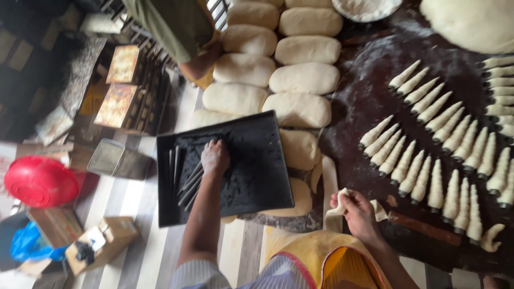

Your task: The recorder uses metal cone molds to wrap strips of dough around them to create cream horn or pastry cone shapes on a flour-dusted wooden table in a bakery.

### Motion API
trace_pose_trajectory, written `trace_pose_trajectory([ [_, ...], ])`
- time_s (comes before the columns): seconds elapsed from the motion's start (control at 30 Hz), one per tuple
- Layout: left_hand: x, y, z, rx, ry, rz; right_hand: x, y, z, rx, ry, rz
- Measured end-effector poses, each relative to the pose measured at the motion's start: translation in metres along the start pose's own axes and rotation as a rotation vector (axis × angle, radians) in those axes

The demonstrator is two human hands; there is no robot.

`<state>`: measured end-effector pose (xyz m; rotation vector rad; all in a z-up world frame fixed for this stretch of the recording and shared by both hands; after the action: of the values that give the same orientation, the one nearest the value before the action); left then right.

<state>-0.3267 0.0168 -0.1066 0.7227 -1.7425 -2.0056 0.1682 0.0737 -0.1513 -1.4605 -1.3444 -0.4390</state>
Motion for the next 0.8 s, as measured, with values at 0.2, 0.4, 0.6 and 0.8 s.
trace_pose_trajectory([
  [0.2, -0.065, 0.133, -0.016, -0.219, -0.084, -0.277, -0.005, 0.014, 0.016, -0.013, -0.031, 0.048],
  [0.4, -0.105, 0.188, -0.052, -0.113, 0.040, -1.170, -0.016, 0.020, 0.024, -0.060, -0.128, 0.140],
  [0.6, -0.177, 0.085, -0.132, 0.676, 0.113, -1.426, -0.004, 0.002, 0.023, 0.001, -0.127, 0.111],
  [0.8, -0.221, 0.062, -0.183, 0.884, 0.057, -1.381, -0.018, 0.015, 0.026, 0.003, -0.062, 0.089],
])
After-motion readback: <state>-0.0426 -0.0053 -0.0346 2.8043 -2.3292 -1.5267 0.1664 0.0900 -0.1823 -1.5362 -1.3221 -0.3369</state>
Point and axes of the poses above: each hand's wrist, its own z-axis towards the middle knuckle, its own y-axis out of the back of the hand, x = y × z, the point moved 3 cm from there along z, towards the middle knuckle, and after that the axes turned 3 degrees about y, right-handed, at the moved point
